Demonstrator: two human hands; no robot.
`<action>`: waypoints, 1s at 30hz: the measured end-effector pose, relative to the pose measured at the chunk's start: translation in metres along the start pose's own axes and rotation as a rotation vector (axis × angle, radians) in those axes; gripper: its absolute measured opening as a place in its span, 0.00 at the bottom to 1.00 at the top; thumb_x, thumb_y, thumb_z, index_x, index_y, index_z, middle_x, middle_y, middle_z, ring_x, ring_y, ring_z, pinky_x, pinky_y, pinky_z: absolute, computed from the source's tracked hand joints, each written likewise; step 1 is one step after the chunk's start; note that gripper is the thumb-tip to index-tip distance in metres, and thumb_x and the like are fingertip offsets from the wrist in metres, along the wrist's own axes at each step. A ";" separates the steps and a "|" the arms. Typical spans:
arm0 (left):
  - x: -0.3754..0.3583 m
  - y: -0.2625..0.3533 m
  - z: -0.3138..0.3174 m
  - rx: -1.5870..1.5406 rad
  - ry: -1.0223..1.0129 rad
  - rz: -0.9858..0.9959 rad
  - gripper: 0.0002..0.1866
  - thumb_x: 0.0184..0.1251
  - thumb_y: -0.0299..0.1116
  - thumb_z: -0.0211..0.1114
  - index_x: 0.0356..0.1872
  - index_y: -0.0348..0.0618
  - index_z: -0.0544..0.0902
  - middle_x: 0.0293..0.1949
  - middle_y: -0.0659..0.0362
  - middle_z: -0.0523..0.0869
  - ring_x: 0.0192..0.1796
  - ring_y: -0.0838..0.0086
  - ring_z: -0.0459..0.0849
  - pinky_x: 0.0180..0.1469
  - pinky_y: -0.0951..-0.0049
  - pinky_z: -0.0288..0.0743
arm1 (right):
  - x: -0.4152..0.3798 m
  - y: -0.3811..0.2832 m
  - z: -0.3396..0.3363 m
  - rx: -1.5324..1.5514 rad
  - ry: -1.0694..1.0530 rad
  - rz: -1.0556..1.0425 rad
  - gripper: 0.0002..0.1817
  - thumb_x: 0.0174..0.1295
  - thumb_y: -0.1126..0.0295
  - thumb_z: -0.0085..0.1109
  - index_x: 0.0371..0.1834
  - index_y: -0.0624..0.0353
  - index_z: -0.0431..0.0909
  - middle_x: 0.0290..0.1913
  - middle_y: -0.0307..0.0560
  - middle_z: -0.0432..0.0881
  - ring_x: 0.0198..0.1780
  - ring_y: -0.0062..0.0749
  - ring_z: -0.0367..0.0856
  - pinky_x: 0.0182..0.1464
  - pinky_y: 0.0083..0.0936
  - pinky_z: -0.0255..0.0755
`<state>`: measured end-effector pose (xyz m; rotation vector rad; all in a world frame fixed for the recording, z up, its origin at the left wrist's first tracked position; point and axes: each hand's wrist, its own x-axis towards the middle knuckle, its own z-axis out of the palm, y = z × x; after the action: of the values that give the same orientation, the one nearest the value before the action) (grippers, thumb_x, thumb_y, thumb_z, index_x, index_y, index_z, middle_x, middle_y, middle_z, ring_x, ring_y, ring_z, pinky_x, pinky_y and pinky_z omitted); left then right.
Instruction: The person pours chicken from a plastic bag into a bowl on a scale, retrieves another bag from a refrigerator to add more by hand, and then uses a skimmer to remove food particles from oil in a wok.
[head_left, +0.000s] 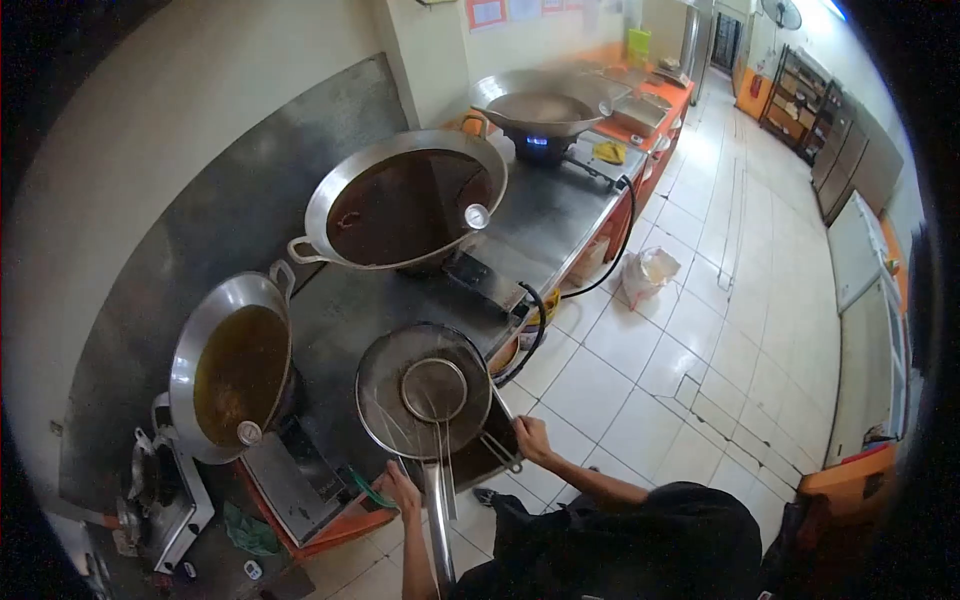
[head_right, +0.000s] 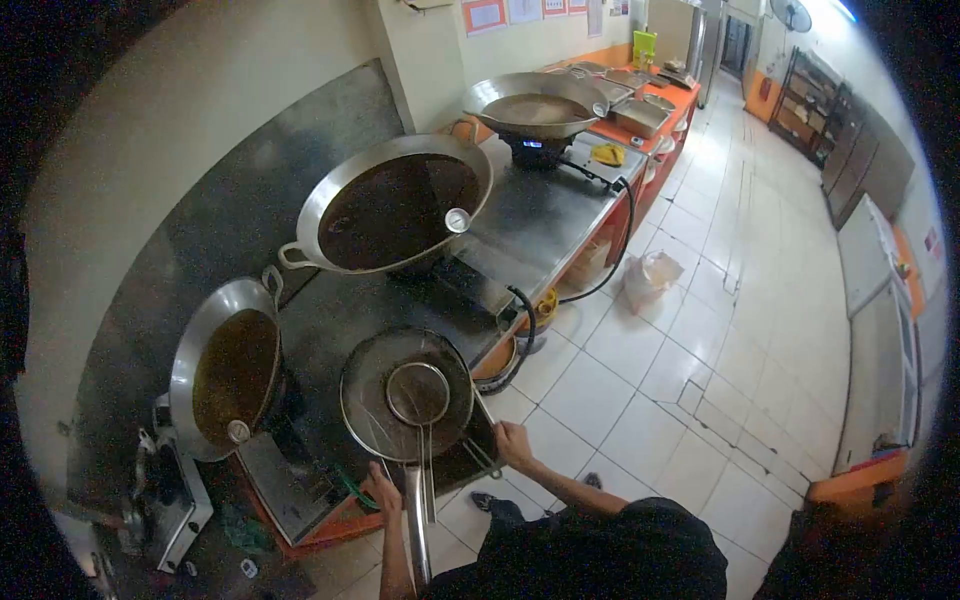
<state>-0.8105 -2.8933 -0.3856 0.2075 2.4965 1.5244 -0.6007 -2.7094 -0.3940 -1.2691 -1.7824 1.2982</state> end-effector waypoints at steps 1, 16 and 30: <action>0.000 -0.044 0.009 -0.038 0.096 0.148 0.23 0.67 0.42 0.45 0.25 0.25 0.70 0.26 0.46 0.74 0.34 0.58 0.70 0.47 0.65 0.59 | -0.010 0.002 -0.017 0.001 -0.014 0.026 0.20 0.60 0.63 0.41 0.21 0.72 0.70 0.16 0.62 0.69 0.19 0.49 0.72 0.27 0.39 0.64; -0.258 0.056 0.185 0.007 -0.261 0.053 0.19 0.62 0.38 0.45 0.15 0.38 0.61 0.14 0.63 0.60 0.21 0.76 0.58 0.25 0.69 0.54 | -0.048 0.109 -0.324 -0.139 0.179 0.076 0.16 0.58 0.68 0.44 0.18 0.70 0.68 0.15 0.63 0.65 0.16 0.52 0.67 0.22 0.37 0.60; -0.187 0.192 0.421 0.022 -0.239 0.096 0.22 0.67 0.43 0.43 0.30 0.30 0.74 0.25 0.48 0.77 0.31 0.66 0.75 0.36 0.64 0.65 | 0.236 0.124 -0.413 -0.242 0.197 -0.116 0.18 0.58 0.66 0.43 0.17 0.70 0.70 0.16 0.65 0.68 0.19 0.54 0.72 0.24 0.40 0.61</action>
<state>-0.5225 -2.4856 -0.3824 0.4894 2.3457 1.4137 -0.2898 -2.3286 -0.3810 -1.3481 -1.8808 0.8815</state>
